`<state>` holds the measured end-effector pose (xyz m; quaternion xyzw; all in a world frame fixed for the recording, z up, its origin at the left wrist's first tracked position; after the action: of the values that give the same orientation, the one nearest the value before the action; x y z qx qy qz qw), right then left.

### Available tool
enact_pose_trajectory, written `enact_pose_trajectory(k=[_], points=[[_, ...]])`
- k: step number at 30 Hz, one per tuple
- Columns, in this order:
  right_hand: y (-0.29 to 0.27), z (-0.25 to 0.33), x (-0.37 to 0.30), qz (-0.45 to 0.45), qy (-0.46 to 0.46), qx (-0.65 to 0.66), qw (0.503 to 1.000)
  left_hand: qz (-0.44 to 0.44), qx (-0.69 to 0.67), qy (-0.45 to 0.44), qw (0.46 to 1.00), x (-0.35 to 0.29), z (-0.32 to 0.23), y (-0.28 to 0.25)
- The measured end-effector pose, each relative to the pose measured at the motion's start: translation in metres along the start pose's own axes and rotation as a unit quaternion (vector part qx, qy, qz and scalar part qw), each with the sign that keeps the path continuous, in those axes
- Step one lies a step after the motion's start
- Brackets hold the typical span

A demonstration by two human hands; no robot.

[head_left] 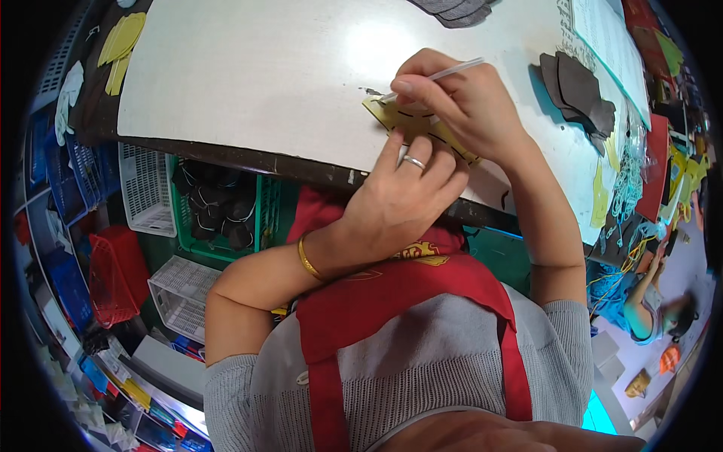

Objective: The person removes an elastic band from a bundle of shoe pieces, places a template over each shoe component one by one, and traces lines onto them using a marking pen.

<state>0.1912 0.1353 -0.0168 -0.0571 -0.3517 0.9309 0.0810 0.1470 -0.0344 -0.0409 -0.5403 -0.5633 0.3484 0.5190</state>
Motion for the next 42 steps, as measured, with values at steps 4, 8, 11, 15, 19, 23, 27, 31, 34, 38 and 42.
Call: enact_pose_trajectory(k=[4, 8, 11, 15, 19, 23, 27, 31, 34, 38, 42], points=[[0.005, 0.012, 0.005, 0.03, 0.059, -0.107, 0.992, 0.005, 0.014, 0.007, 1.0, -0.001, -0.002, 0.002], [-0.009, 0.003, -0.005, 0.009, -0.036, -0.173, 0.984, 0.01, 0.012, 0.005, 1.0, -0.002, -0.004, 0.003], [-0.032, -0.011, -0.029, -0.024, -0.05, -0.257, 0.965, 0.031, 0.012, 0.007, 0.999, -0.002, -0.003, 0.0], [-0.039, -0.004, -0.045, -0.093, -0.018, -0.329, 0.94, 0.014, 0.008, 0.007, 1.0, -0.002, -0.003, 0.003], [-0.012, -0.002, -0.059, -0.084, -0.04, -0.091, 0.992, 0.001, 0.006, 0.015, 1.0, 0.001, -0.005, 0.004], [-0.01, 0.002, -0.075, -0.049, -0.027, -0.208, 0.977, -0.031, 0.015, 0.003, 0.999, 0.001, -0.005, 0.01], [-0.021, -0.003, -0.107, -0.127, 0.079, -0.106, 0.983, -0.036, 0.0, 0.005, 0.999, 0.002, -0.004, 0.007], [-0.013, -0.023, -0.109, -0.226, 0.1, -0.118, 0.962, 0.014, -0.002, -0.003, 1.0, 0.006, -0.006, 0.001], [-0.001, -0.013, -0.108, -0.22, 0.138, -0.218, 0.941, 0.004, -0.004, -0.013, 1.0, 0.005, -0.005, 0.005], [0.028, 0.026, -0.108, -0.187, 0.033, -0.216, 0.958, -0.005, 0.006, 0.007, 1.0, 0.006, -0.004, 0.006], [-0.009, 0.007, -0.1, -0.194, 0.164, 0.049, 0.966, -0.019, 0.015, 0.021, 0.999, 0.01, 0.0, 0.0]])
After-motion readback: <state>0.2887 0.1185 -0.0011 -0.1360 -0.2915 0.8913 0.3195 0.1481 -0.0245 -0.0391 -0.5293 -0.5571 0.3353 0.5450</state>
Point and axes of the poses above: each hand's wrist, its own x-axis towards the middle knuckle, its own y-axis out of the palm, z = x × y, the point moved 1 cm from there along x, towards the middle knuckle, and after that the axes turned 6 degrees about z, right-handed, at the moved point
